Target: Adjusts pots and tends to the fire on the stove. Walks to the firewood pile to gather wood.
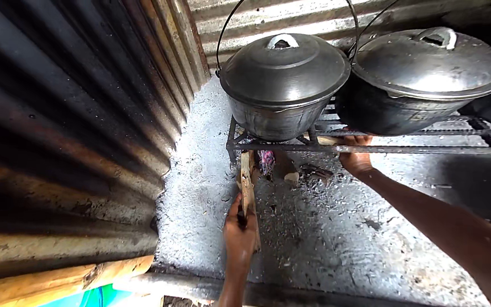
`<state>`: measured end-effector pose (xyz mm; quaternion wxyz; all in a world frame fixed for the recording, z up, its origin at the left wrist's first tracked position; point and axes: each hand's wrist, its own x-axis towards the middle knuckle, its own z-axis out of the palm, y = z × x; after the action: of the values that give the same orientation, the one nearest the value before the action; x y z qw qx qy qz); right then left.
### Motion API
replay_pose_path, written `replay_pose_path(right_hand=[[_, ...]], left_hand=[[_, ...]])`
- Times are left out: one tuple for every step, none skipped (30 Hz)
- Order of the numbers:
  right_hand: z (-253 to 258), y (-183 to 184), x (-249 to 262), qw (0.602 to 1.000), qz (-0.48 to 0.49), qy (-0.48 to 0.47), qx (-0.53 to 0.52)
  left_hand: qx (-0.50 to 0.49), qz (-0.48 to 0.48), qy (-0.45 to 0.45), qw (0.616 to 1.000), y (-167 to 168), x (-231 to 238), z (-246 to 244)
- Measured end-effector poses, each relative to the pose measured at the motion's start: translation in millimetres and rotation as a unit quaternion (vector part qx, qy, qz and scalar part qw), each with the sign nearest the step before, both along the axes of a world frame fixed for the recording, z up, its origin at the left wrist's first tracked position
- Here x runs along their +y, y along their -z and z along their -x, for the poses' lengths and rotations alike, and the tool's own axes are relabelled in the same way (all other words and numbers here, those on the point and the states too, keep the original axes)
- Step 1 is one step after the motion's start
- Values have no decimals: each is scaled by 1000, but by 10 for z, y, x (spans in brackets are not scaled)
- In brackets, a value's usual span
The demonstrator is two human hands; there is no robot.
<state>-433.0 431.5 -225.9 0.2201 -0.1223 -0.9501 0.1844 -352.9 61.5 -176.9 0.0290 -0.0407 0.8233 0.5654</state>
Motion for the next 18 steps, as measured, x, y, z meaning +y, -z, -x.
replay_pose_path(right_hand=[[4,8,-40,1000,2,-10,16],[-11,13,-84,999,7,-21,27],[-37,35,-119,999,14,-33,35],[-62,78,-143,997,13,-50,57],[-81,123,-158,994,6,-73,84],[-94,161,-168,989,0,-98,107],[-95,191,-177,985,-10,-118,126],[-88,210,-185,981,-22,-129,142],[-83,214,-190,979,-31,-135,149],[-80,206,-193,979,-40,-136,148],[-78,188,-194,980,-45,-135,139],[-79,168,-194,983,-45,-132,119],[-78,164,-187,987,-48,-125,93],[-75,168,-182,990,-50,-116,65],[-72,178,-177,992,-50,-112,42],[-63,180,-172,992,-47,-111,27],[-51,159,-169,993,-43,-111,7],[-37,126,-166,993,-40,-112,-13]], left_hand=[[1,12,2,1000,4,34,41],[-3,23,7,1000,-2,70,79],[-6,37,10,999,-1,109,114],[-7,57,12,998,-1,152,150],[-9,81,17,997,-9,197,183],[-10,110,22,994,-25,242,214],[-8,144,26,989,-42,291,242],[-10,176,30,984,-61,341,268],[-14,204,33,978,-70,393,291],[-19,225,38,973,-67,445,312],[-19,242,43,969,-51,495,325],[-12,255,49,966,-24,539,331],[-5,266,55,962,8,579,332],[3,277,60,959,45,618,330],[16,285,62,956,89,655,324],[36,293,61,953,136,687,318],[55,303,59,950,174,715,318],[62,309,63,947,194,732,321]])
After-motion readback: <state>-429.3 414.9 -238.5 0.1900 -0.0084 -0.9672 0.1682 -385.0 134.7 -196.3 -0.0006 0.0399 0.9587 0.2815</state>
